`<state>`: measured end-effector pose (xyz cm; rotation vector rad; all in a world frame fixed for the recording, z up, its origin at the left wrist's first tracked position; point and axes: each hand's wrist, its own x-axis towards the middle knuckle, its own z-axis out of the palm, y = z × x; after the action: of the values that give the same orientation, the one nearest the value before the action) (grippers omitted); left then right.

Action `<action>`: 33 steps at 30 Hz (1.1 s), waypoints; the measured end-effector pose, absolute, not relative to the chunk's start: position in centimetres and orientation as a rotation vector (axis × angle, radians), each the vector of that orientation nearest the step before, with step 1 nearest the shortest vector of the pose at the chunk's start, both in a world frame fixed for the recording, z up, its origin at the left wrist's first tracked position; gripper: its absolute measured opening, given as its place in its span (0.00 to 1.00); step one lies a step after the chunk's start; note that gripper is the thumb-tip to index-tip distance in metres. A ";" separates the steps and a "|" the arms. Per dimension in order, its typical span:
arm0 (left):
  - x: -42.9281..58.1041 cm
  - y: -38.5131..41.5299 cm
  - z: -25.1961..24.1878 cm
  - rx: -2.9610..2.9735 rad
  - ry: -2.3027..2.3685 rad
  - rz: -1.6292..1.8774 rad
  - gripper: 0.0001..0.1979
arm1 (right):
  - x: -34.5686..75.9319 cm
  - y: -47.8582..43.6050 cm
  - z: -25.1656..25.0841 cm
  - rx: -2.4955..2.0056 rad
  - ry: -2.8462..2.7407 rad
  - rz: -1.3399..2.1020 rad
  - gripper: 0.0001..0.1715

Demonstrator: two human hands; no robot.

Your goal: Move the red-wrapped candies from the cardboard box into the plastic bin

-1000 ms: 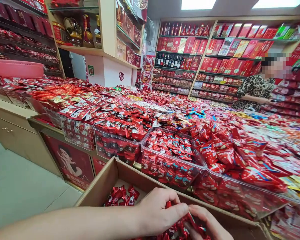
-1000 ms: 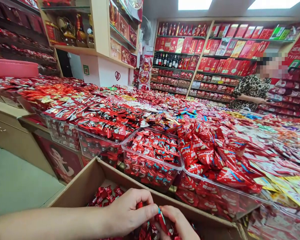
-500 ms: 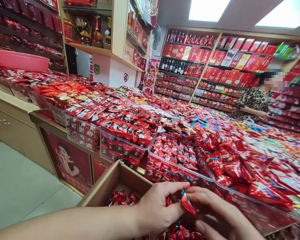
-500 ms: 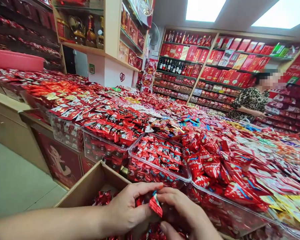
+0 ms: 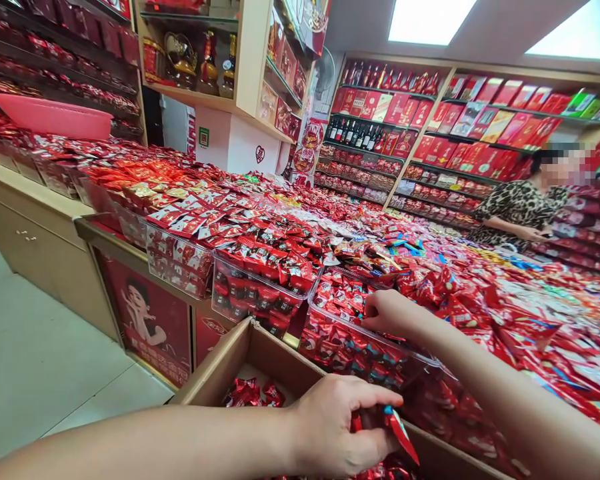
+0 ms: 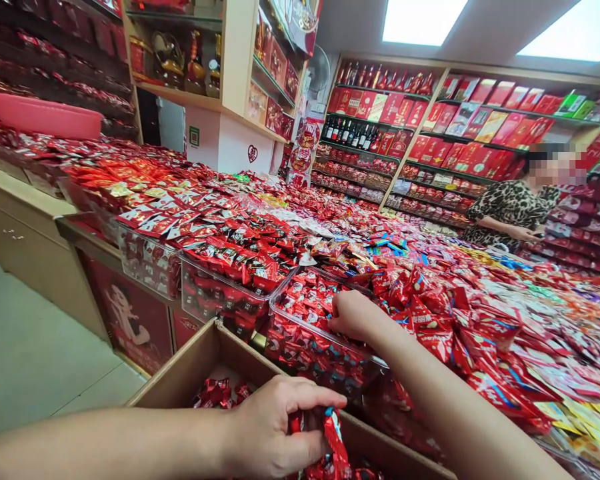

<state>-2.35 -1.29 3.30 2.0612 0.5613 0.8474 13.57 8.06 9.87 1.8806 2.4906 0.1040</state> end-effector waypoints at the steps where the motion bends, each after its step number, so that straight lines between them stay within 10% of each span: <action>1: -2.4 -1.2 3.4 2.055 0.571 0.848 0.18 | 13.7 8.0 9.9 1.865 2.489 0.103 0.05; 26: -2.5 -0.3 4.2 1.959 0.622 0.895 0.19 | 14.1 -2.9 11.4 1.911 2.823 -0.671 0.09; 33: -2.1 -0.3 3.2 1.903 0.619 0.905 0.24 | 13.8 -6.0 7.6 1.822 3.091 -0.239 0.04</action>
<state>-2.15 -0.25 3.20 1.9026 0.6193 0.9047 13.85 -5.97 7.56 1.8219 3.0914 -0.2388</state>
